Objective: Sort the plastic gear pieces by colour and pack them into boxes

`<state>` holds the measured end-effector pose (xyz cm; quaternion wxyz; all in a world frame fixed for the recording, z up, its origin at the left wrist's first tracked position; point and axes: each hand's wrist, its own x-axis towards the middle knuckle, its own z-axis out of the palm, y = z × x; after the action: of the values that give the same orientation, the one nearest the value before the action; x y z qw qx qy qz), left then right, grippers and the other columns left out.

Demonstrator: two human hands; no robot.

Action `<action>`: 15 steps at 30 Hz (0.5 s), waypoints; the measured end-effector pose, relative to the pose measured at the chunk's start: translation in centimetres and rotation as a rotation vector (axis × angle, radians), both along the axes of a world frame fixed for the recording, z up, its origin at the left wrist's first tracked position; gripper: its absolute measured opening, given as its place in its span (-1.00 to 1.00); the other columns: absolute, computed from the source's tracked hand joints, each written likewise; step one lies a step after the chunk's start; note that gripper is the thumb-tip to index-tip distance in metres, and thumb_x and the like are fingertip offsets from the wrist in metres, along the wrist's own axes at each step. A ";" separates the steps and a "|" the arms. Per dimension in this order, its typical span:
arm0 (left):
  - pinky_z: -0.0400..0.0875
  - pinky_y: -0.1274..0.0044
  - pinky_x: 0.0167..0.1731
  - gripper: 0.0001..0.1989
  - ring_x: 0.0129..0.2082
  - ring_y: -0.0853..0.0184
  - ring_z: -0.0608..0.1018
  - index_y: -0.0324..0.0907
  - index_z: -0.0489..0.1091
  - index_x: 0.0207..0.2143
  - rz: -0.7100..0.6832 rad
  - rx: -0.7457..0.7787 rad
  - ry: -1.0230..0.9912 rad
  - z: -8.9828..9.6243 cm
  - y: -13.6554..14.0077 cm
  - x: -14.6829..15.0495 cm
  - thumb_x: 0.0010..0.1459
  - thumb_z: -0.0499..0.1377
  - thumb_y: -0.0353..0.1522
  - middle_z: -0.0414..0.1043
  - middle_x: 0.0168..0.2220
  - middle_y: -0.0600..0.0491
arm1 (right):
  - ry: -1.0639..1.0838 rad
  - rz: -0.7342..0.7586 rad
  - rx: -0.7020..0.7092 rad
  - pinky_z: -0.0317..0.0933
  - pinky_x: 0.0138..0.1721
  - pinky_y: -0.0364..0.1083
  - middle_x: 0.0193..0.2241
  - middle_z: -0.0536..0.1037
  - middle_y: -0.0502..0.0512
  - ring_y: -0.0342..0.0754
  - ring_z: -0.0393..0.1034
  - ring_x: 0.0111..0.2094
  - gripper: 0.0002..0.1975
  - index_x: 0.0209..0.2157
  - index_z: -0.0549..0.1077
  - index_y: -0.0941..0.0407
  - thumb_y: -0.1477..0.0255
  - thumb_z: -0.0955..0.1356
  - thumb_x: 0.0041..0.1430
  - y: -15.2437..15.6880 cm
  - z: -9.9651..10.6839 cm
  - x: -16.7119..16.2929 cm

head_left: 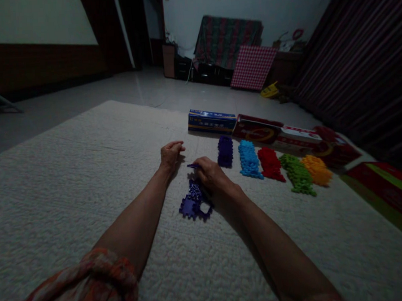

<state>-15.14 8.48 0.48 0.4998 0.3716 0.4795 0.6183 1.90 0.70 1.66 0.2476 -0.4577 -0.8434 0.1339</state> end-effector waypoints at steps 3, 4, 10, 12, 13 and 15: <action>0.32 0.55 -0.60 -0.63 -0.64 0.45 0.36 -0.24 0.56 -0.28 -0.004 -0.004 0.023 0.1 -0.1 0.0 -0.21 0.28 -0.29 0.50 -0.48 0.05 | 0.048 -0.166 0.113 0.31 -0.01 0.01 -0.12 0.54 0.27 0.09 0.43 -0.08 -0.66 -0.07 0.44 0.13 0.61 0.20 0.17 0.4 0.2 2.2; 0.33 0.54 -0.60 -0.63 -0.64 0.46 0.35 -0.24 0.56 -0.28 -0.007 -0.005 0.026 0.2 -0.2 0.0 -0.21 0.28 -0.29 0.50 -0.48 0.05 | 0.063 -0.227 0.138 0.32 -0.04 0.01 -0.14 0.55 0.25 0.09 0.44 -0.11 -0.66 -0.06 0.43 0.12 0.59 0.21 0.17 0.5 0.4 3.2; 0.37 0.54 -0.64 -0.65 -0.67 0.46 0.37 -0.25 0.55 -0.29 -0.019 -0.008 0.004 0.3 -0.3 0.0 -0.21 0.30 -0.31 0.49 -0.50 0.07 | 0.086 -0.407 0.213 0.34 -0.10 0.04 -0.19 0.60 0.20 0.12 0.48 -0.18 -0.73 -0.05 0.47 0.07 0.51 0.28 0.23 0.3 2.3 8.9; 0.38 0.55 -0.65 -0.65 -0.67 0.46 0.37 -0.25 0.56 -0.29 -0.018 -0.008 -0.001 0.3 -0.3 0.1 -0.22 0.29 -0.32 0.49 -0.51 0.08 | 0.061 -0.373 0.240 0.34 -0.07 0.06 -0.18 0.61 0.21 0.13 0.48 -0.13 -0.74 -0.11 0.52 0.07 0.53 0.29 0.22 0.3 2.5 9.5; 0.39 0.55 -0.65 -0.65 -0.67 0.46 0.38 -0.25 0.56 -0.28 -0.019 -0.009 -0.001 0.3 -0.3 0.1 -0.21 0.29 -0.32 0.49 -0.51 0.09 | 0.041 -0.362 0.240 0.34 -0.06 0.06 -0.18 0.61 0.21 0.13 0.47 -0.13 -0.74 -0.12 0.54 0.07 0.54 0.29 0.21 0.3 2.5 9.6; 0.41 0.55 -0.64 -0.64 -0.67 0.46 0.38 -0.25 0.56 -0.27 -0.021 -0.013 0.005 0.2 -0.3 0.0 -0.19 0.28 -0.32 0.49 -0.50 0.08 | -0.016 -0.361 0.211 0.34 -0.06 0.05 -0.19 0.61 0.20 0.11 0.47 -0.14 -0.72 -0.12 0.57 0.07 0.56 0.30 0.19 0.2 2.4 9.4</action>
<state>-15.10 8.14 0.72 0.5072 0.3750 0.4809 0.6090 11.26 0.95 4.03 0.3073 -0.5740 -0.7590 -0.0056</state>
